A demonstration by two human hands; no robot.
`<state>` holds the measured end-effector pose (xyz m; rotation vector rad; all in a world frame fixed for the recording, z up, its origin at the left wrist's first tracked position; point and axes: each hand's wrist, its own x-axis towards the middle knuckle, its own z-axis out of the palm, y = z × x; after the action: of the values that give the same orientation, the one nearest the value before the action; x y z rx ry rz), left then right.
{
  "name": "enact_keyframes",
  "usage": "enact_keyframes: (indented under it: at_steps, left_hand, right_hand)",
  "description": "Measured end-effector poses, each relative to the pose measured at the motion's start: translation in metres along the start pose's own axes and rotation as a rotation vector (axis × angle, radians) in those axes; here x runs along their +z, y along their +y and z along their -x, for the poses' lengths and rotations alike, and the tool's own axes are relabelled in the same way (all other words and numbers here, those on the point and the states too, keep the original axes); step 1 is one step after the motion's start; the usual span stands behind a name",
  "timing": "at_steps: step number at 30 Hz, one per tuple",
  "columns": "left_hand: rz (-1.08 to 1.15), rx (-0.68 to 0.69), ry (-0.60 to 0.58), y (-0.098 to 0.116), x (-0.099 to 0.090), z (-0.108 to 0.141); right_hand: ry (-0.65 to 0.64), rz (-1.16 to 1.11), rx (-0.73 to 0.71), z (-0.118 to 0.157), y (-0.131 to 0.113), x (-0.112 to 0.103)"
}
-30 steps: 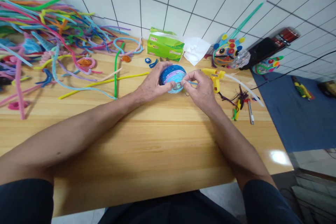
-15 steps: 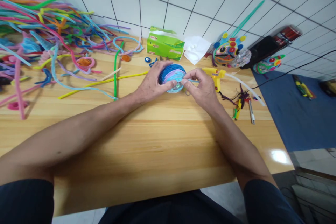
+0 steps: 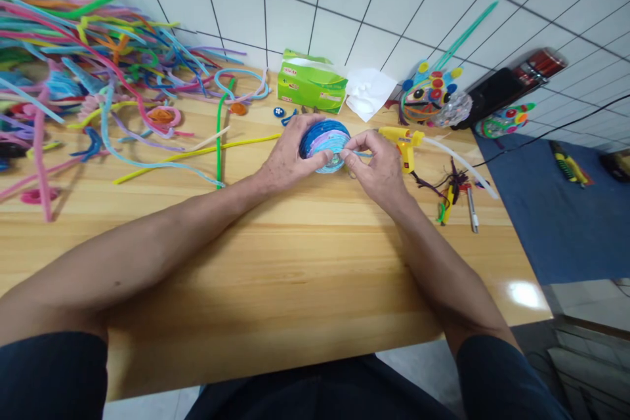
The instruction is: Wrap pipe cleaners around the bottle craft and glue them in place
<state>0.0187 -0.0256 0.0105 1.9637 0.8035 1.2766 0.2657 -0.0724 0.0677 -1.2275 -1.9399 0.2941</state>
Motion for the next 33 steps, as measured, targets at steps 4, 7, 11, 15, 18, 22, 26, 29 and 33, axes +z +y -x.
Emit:
enact_keyframes:
  at_steps: [4,7,11,15,18,22,26,29,33]
  left_hand:
    - [-0.01,0.006,0.008,-0.0015,0.0018,-0.0003]
    - [-0.012,0.025,0.015,-0.0035,0.0026,-0.0002]
    - [-0.032,0.041,0.019,-0.0051,0.0026,-0.0001]
    - [-0.043,0.061,0.023,-0.0052,0.0029,-0.0003]
    - [-0.032,0.055,0.025,-0.0049,0.0036,-0.0008]
    - [-0.036,0.048,0.018,-0.0049,0.0038,-0.0018]
    - [-0.056,0.068,0.015,-0.0062,0.0032,-0.003]
    - [-0.058,0.081,0.001,-0.0066,0.0019,-0.0038]
    - [-0.042,0.068,-0.023,-0.0054,0.0005,-0.0047]
  right_hand:
    - [0.038,-0.019,-0.042,0.001,0.0008,0.002]
    - [0.032,-0.009,-0.037,0.0014,0.0012,0.0025]
    - [0.019,0.028,-0.013,0.0019,-0.0004,0.0023]
    - [0.027,0.055,-0.035,0.0022,-0.004,0.0014]
    - [0.024,0.08,-0.047,0.0031,-0.0071,0.0017]
    - [0.038,0.088,-0.063,0.0056,-0.0079,0.0058]
    - [0.079,0.104,-0.123,0.0077,-0.0057,0.0099]
    - [0.092,0.149,-0.143,0.0082,-0.006,0.0104]
    - [0.079,0.181,-0.128,0.0084,-0.0081,0.0106]
